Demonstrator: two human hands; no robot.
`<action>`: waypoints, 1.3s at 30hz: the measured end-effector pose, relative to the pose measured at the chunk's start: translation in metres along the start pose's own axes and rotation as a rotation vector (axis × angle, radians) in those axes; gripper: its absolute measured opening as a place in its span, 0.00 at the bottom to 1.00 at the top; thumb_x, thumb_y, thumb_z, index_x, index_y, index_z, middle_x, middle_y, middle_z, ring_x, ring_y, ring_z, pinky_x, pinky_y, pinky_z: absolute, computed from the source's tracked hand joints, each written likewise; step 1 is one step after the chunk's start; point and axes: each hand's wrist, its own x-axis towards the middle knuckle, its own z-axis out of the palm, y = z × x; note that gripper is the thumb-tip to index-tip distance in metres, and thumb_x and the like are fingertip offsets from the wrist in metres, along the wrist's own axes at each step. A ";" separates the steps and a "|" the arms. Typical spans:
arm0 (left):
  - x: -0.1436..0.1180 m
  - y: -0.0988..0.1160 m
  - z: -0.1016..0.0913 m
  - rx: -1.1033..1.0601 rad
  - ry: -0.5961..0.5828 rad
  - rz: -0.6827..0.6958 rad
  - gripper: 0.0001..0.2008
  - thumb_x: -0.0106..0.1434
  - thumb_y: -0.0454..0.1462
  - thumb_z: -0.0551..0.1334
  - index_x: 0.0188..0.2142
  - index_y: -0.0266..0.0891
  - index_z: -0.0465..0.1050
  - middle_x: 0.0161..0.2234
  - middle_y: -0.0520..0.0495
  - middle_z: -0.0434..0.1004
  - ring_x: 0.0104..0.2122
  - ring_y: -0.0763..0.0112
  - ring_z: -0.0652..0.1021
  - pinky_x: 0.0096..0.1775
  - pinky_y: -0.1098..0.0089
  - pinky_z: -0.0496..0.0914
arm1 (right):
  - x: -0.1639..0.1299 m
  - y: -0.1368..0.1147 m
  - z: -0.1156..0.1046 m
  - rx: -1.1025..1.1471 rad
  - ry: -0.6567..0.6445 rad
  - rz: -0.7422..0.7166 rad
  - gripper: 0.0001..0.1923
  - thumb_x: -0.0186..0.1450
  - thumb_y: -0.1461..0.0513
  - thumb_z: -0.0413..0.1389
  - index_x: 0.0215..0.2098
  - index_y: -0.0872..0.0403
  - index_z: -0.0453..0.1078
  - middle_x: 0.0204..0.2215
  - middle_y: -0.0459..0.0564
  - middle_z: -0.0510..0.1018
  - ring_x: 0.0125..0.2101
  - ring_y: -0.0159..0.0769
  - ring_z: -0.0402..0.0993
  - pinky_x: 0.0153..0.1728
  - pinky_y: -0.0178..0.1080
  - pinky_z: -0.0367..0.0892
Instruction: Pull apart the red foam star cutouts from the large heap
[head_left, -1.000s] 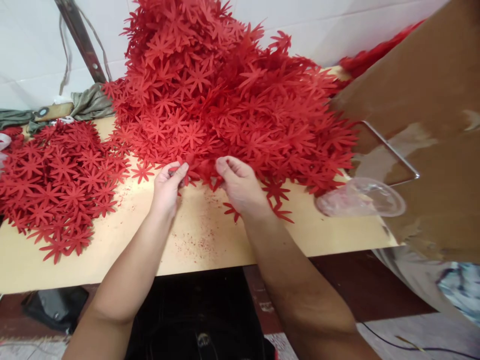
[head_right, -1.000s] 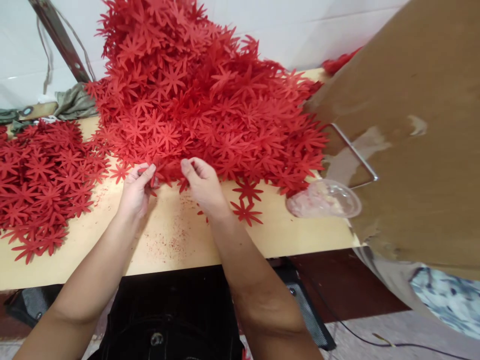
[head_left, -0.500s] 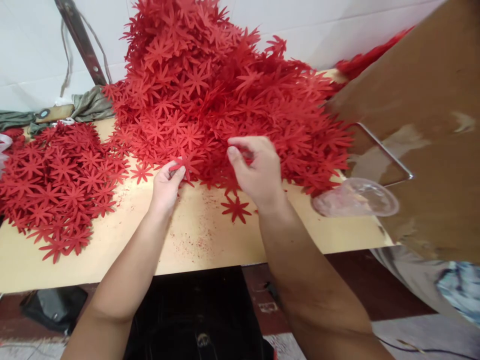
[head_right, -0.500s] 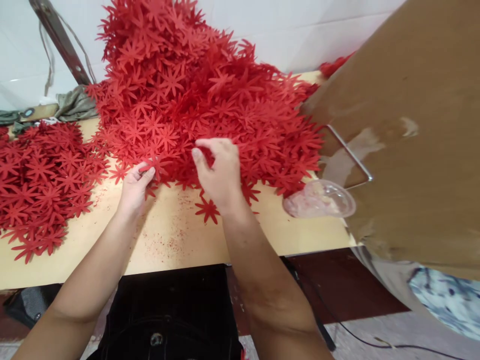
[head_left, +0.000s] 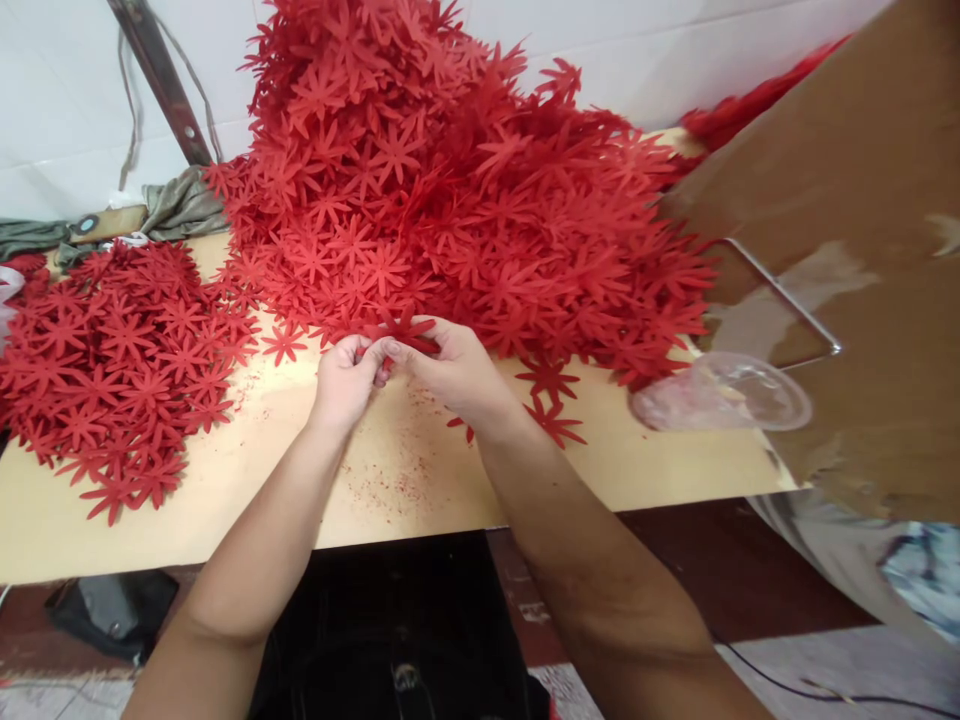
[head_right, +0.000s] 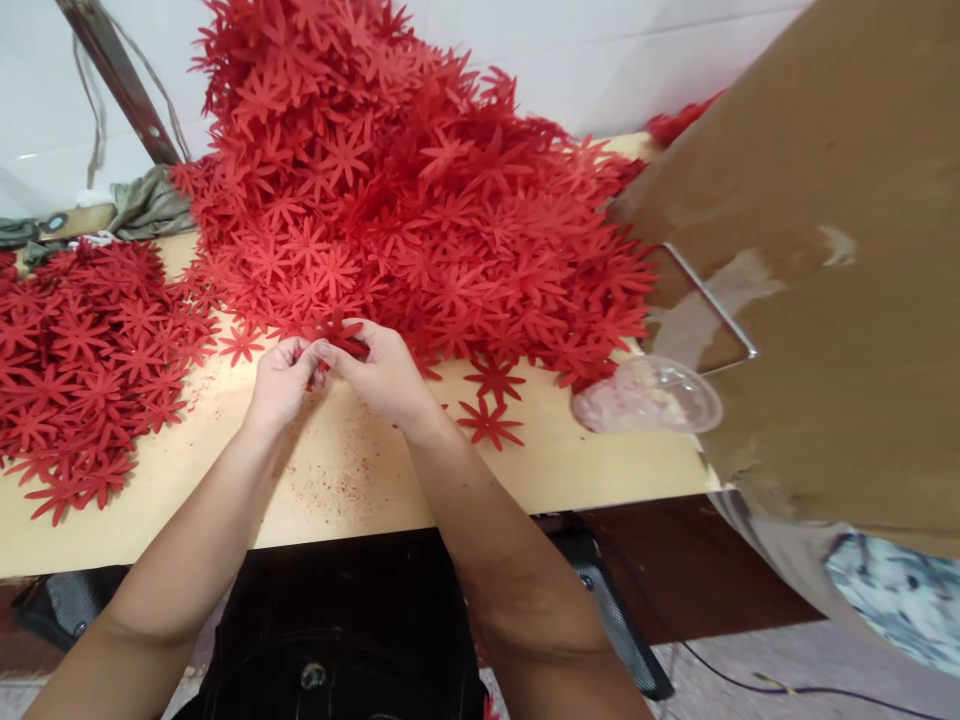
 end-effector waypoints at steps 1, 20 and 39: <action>0.000 0.000 -0.001 0.004 -0.011 0.016 0.16 0.59 0.34 0.64 0.18 0.38 0.61 0.11 0.58 0.64 0.13 0.82 0.62 0.22 0.76 0.58 | 0.000 -0.001 0.000 0.019 0.004 -0.007 0.19 0.49 0.50 0.66 0.29 0.54 0.72 0.26 0.45 0.78 0.28 0.30 0.74 0.38 0.39 0.73; 0.007 -0.005 -0.013 0.289 0.175 0.389 0.15 0.49 0.37 0.71 0.38 0.42 0.77 0.48 0.44 0.70 0.44 0.68 0.72 0.46 0.69 0.67 | 0.005 0.001 -0.012 -0.066 0.412 -0.046 0.13 0.57 0.53 0.60 0.24 0.53 0.66 0.17 0.42 0.71 0.18 0.26 0.65 0.22 0.34 0.65; 0.002 -0.001 -0.005 -0.255 -0.078 0.066 0.07 0.52 0.37 0.69 0.27 0.38 0.74 0.23 0.55 0.73 0.22 0.83 0.71 0.28 0.79 0.66 | -0.003 0.002 0.014 -0.208 0.119 -0.047 0.29 0.54 0.39 0.55 0.17 0.52 0.54 0.16 0.40 0.57 0.20 0.25 0.54 0.22 0.34 0.55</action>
